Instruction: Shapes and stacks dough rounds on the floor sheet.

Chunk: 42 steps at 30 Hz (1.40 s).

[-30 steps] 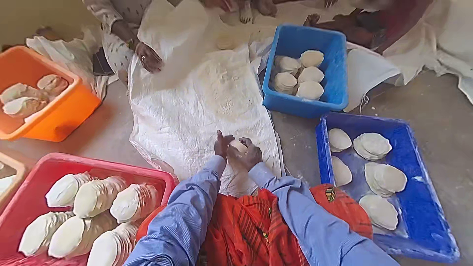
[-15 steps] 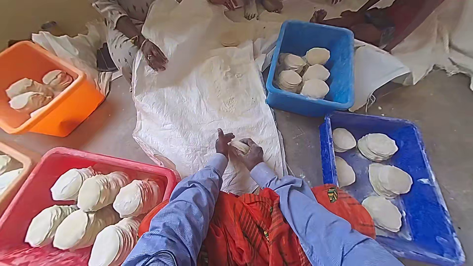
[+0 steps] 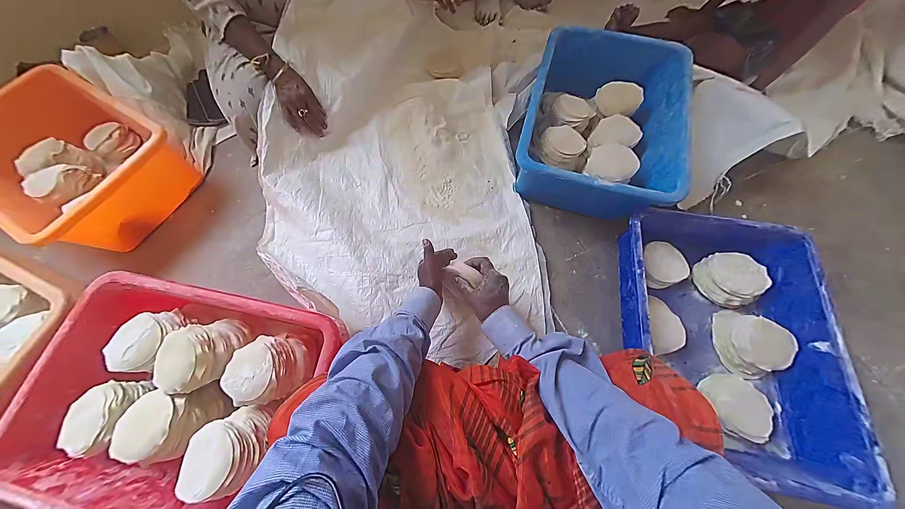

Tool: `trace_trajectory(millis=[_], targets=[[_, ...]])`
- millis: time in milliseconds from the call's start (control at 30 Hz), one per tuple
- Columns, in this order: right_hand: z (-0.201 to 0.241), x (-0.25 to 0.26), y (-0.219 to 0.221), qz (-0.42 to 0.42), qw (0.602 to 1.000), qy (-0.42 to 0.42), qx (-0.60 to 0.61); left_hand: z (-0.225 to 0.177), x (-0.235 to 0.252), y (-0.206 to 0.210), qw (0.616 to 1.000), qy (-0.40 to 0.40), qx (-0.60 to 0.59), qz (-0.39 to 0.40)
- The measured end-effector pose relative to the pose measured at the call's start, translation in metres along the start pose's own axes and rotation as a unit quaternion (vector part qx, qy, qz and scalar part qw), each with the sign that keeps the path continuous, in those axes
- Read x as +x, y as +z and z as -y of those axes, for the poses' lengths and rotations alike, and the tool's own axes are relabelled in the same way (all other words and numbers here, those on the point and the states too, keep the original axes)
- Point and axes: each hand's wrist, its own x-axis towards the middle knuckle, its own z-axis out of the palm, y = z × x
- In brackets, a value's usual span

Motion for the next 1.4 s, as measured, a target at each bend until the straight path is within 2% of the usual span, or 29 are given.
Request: trace_trajectory(millis=[133,233,367,433,500,633,733,767,867,1000,1133,1267,1400], targets=[[0.002,0.014,0.004,0.078,0.993,0.059,-0.062,0.002,0.000,0.009,1.000,0.007,0.010,0.004],[0.000,0.000,0.003,0.017,0.999,0.019,0.021,0.002,-0.001,0.000,1.000,0.024,0.011,-0.003],[-0.002,0.015,0.005,0.068,0.995,0.060,-0.049,0.002,0.002,0.005,0.999,0.023,0.023,0.012],[-0.001,0.012,0.002,0.037,0.999,0.032,-0.013,-0.001,0.004,0.000,0.999,0.036,0.008,0.003],[-0.001,0.000,0.001,0.002,1.000,0.014,0.022,0.001,0.003,-0.004,1.000,0.016,-0.004,-0.004],[0.004,0.013,-0.001,0.086,0.992,0.057,-0.070,-0.002,0.002,0.007,1.000,0.013,-0.013,0.011],[-0.001,0.002,0.000,-0.005,1.000,0.004,0.015,-0.001,0.000,-0.002,0.999,0.004,-0.040,-0.017],[-0.002,0.002,0.000,-0.012,1.000,0.001,0.025,-0.003,0.001,-0.001,0.999,-0.005,-0.046,-0.025],[0.001,0.016,0.001,0.069,0.995,0.061,-0.048,-0.003,0.000,0.005,1.000,-0.005,-0.023,-0.003],[-0.002,0.004,0.001,0.006,1.000,0.025,0.014,-0.001,0.001,-0.003,0.999,0.000,-0.026,-0.021],[0.001,0.016,0.003,0.073,0.994,0.067,-0.042,-0.001,0.001,0.006,1.000,0.018,0.004,0.005],[-0.001,0.005,0.002,0.011,1.000,0.020,0.011,0.005,0.004,-0.003,0.999,0.032,0.002,-0.013],[0.002,0.015,0.001,0.055,0.997,0.055,-0.022,0.001,0.002,0.005,1.000,0.029,0.007,0.001]])
